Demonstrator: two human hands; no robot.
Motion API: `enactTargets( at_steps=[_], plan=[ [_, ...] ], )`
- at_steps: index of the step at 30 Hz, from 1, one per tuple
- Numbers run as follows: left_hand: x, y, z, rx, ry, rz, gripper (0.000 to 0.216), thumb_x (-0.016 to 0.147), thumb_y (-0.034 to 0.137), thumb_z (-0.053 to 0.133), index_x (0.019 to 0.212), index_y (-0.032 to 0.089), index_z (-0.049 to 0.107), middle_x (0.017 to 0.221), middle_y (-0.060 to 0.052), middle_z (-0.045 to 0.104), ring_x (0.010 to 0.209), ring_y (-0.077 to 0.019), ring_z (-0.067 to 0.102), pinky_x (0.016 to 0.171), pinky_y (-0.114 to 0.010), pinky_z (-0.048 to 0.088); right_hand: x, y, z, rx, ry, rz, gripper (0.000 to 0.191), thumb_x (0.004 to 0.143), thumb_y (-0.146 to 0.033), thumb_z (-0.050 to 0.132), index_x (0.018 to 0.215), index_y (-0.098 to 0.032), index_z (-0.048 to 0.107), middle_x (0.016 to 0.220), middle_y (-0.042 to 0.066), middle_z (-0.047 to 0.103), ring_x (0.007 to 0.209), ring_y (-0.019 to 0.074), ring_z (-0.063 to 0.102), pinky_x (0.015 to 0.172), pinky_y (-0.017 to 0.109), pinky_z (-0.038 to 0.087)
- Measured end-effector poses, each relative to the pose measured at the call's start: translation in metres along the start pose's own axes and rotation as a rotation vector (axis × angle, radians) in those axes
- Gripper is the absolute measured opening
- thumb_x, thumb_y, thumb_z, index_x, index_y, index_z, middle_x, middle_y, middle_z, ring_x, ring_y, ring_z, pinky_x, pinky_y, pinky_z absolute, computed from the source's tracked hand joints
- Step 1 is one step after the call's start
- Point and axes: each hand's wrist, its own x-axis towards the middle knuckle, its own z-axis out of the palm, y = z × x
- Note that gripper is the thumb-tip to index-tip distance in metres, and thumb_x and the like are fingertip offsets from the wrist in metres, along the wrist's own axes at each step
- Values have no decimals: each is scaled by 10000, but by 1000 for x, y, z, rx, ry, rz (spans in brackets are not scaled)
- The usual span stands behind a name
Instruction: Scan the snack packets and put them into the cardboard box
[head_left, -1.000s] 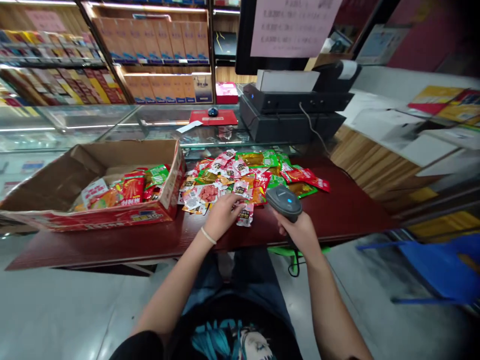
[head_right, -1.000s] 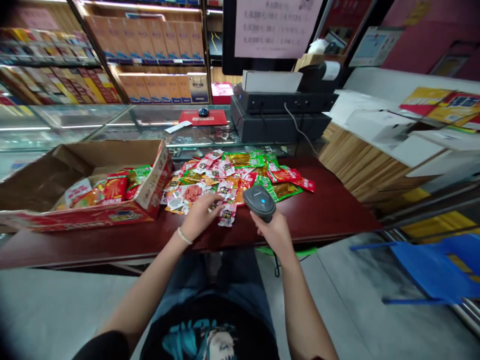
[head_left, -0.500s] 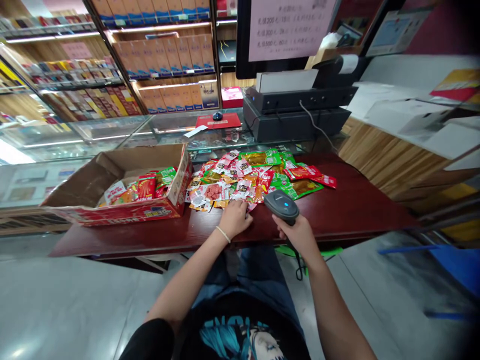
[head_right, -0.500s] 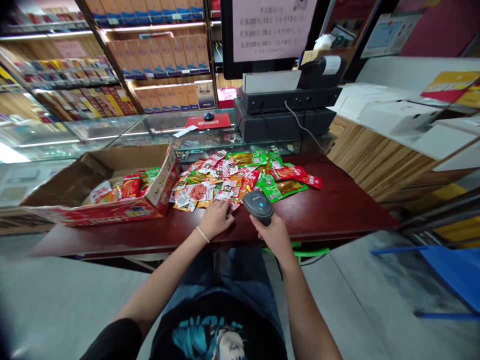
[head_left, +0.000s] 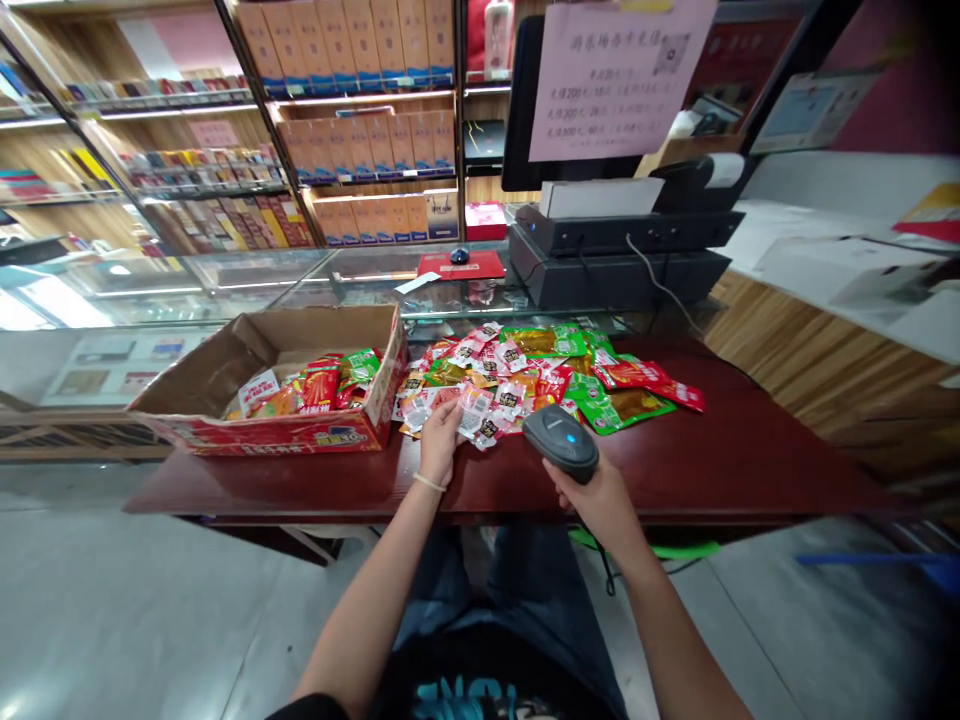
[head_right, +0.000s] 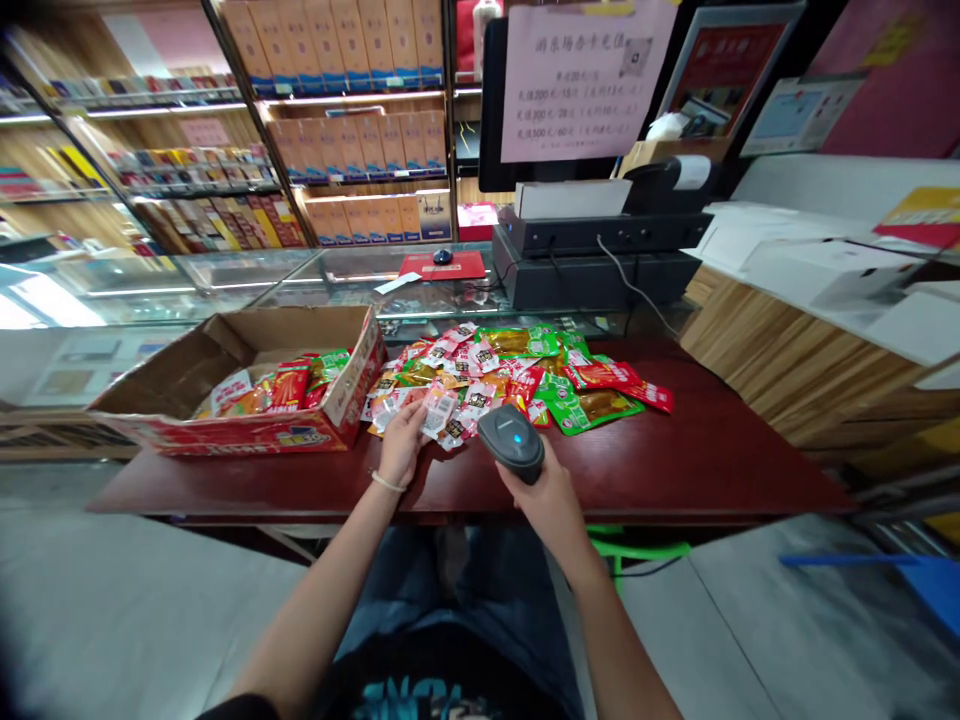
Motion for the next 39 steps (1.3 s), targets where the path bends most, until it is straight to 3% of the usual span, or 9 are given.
enactTargets(
  at_steps=[6,11,17,20,23,28,31,35,39],
  plan=[
    [1,0,1,-66,10,0,467,716,417,765,1078,135,680,980,-81,720,743,-134,659,655,-238,550,1,-12,10,-68,-68,-77,489,748,-452,693,1171,-228,593,784,46,734,643,250,704,523,314,528],
    [2,-1,2,-80,47,2,447,712,405,751,1065,141,674,875,-49,717,595,-93,603,565,-209,513,3,-8,13,-173,-150,-67,396,784,-427,661,1112,-205,643,666,37,715,650,266,709,530,311,517],
    [-1,0,5,-79,-8,-15,475,695,409,777,1078,148,672,914,-52,702,664,-107,622,595,-210,520,8,-14,10,-167,-100,-83,427,775,-444,677,1126,-202,648,653,39,716,650,269,709,528,314,512],
    [-6,16,10,-66,-57,13,501,699,372,785,1136,166,650,979,-67,710,718,-133,651,622,-225,526,15,-26,8,-165,-77,-128,409,778,-445,673,1109,-205,668,654,34,718,634,261,698,518,314,506],
    [-13,56,9,53,-85,207,446,759,323,745,1171,189,640,1096,-84,709,890,-181,680,766,-271,543,27,-41,9,-167,-96,-160,354,800,-450,643,1047,-203,699,610,22,703,573,246,673,500,315,496],
    [-15,142,-28,625,118,697,293,889,303,603,1172,244,648,1137,-50,708,1010,-192,666,910,-315,515,47,-64,30,-155,-52,-219,309,746,-430,686,957,-207,728,596,35,700,584,259,678,506,320,494],
    [-5,174,-67,1007,251,830,293,931,243,520,1203,265,629,1145,-49,712,1022,-199,672,912,-337,515,57,-74,49,-114,-43,-290,303,730,-421,695,950,-215,730,622,47,710,679,283,704,535,323,511],
    [13,180,-107,1325,332,805,399,873,118,530,1248,226,612,1193,-101,695,1070,-244,665,908,-378,526,64,-82,72,-96,-77,-290,357,724,-486,669,932,-199,714,643,54,715,727,300,712,544,334,519],
    [18,171,-117,1369,367,771,373,882,108,493,1212,207,636,1127,-102,718,1005,-234,680,868,-365,534,65,-85,78,-90,-121,-263,357,730,-488,659,920,-189,705,645,64,713,744,299,713,544,326,515]
  ],
)
